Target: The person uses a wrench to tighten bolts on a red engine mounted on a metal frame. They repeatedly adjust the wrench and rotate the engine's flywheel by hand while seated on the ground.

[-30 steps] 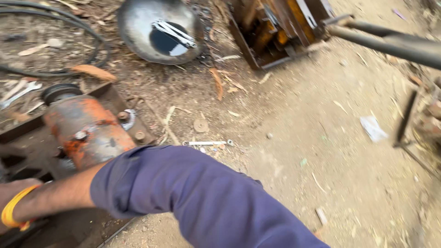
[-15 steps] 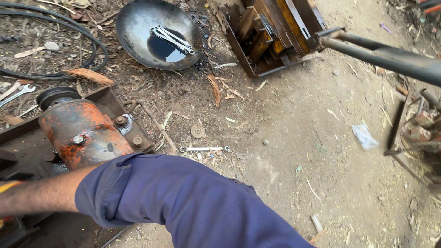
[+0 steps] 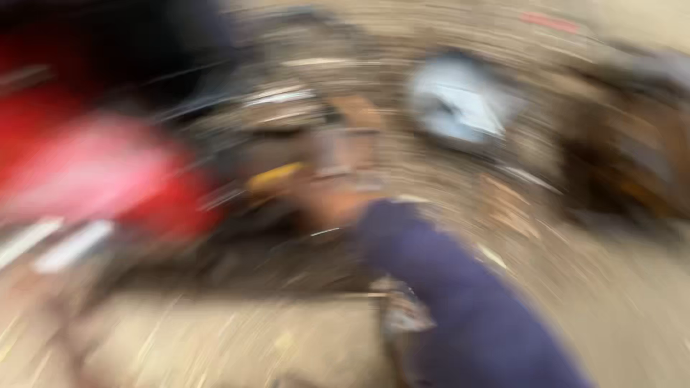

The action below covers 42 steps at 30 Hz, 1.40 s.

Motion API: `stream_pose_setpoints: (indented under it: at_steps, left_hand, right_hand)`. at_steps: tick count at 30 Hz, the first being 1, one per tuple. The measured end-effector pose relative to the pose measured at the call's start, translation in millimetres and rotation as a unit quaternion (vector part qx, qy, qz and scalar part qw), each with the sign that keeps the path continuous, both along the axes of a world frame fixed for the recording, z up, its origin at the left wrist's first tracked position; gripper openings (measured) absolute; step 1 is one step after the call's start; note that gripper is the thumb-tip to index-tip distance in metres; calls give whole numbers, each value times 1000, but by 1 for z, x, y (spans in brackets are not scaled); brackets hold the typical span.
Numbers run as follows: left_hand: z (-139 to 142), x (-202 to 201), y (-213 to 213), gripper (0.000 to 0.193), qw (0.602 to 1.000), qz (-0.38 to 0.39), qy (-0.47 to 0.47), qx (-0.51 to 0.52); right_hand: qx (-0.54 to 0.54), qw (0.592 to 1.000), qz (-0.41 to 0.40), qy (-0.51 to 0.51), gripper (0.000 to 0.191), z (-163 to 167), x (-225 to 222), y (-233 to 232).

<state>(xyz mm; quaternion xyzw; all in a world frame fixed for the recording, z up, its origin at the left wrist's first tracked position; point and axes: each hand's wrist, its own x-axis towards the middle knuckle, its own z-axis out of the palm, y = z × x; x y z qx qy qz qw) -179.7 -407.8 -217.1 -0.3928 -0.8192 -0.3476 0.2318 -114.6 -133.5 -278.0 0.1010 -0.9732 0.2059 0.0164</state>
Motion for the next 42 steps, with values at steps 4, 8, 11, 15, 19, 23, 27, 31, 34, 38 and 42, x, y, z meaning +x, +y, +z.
stream_pose_setpoints:
  at_steps: [4,8,11,15,19,23,27,31,34,38,42]
  left_hand:
    - [24,-3,-42,57,994,62,-20,89]
    - [32,-13,-42,55,980,121,-59,149]
    - [30,-12,-35,69,971,172,27,161]
    - [28,-5,-42,78,953,203,80,211]
    - [27,-7,-45,76,960,180,42,212]
    - [18,-13,-34,76,951,193,41,238]
    - [6,-14,-25,73,944,197,26,264]
    - [2,-14,-18,73,939,208,6,273]
    - [-1,-15,-9,80,932,219,11,288]
    - [-9,-16,-3,79,933,224,27,279]
    - [-8,-18,-9,78,938,220,36,264]
  right_hand:
    - [-21,990,134,45,63,-13,-31,33]
    - [-28,978,195,63,68,-1,-61,33]
    - [141,935,290,148,61,9,-66,24]
    - [86,959,224,149,70,3,-67,17]
    - [167,951,207,158,58,-5,-62,15]
    - [115,973,190,67,42,-1,-40,20]
    - [155,967,180,91,41,3,-23,23]
    - [196,955,185,124,32,-15,-20,29]
    - [210,959,157,106,31,-24,-15,30]
    - [175,960,178,129,38,-18,-14,26]
    - [77,988,130,-15,35,-19,-22,18]
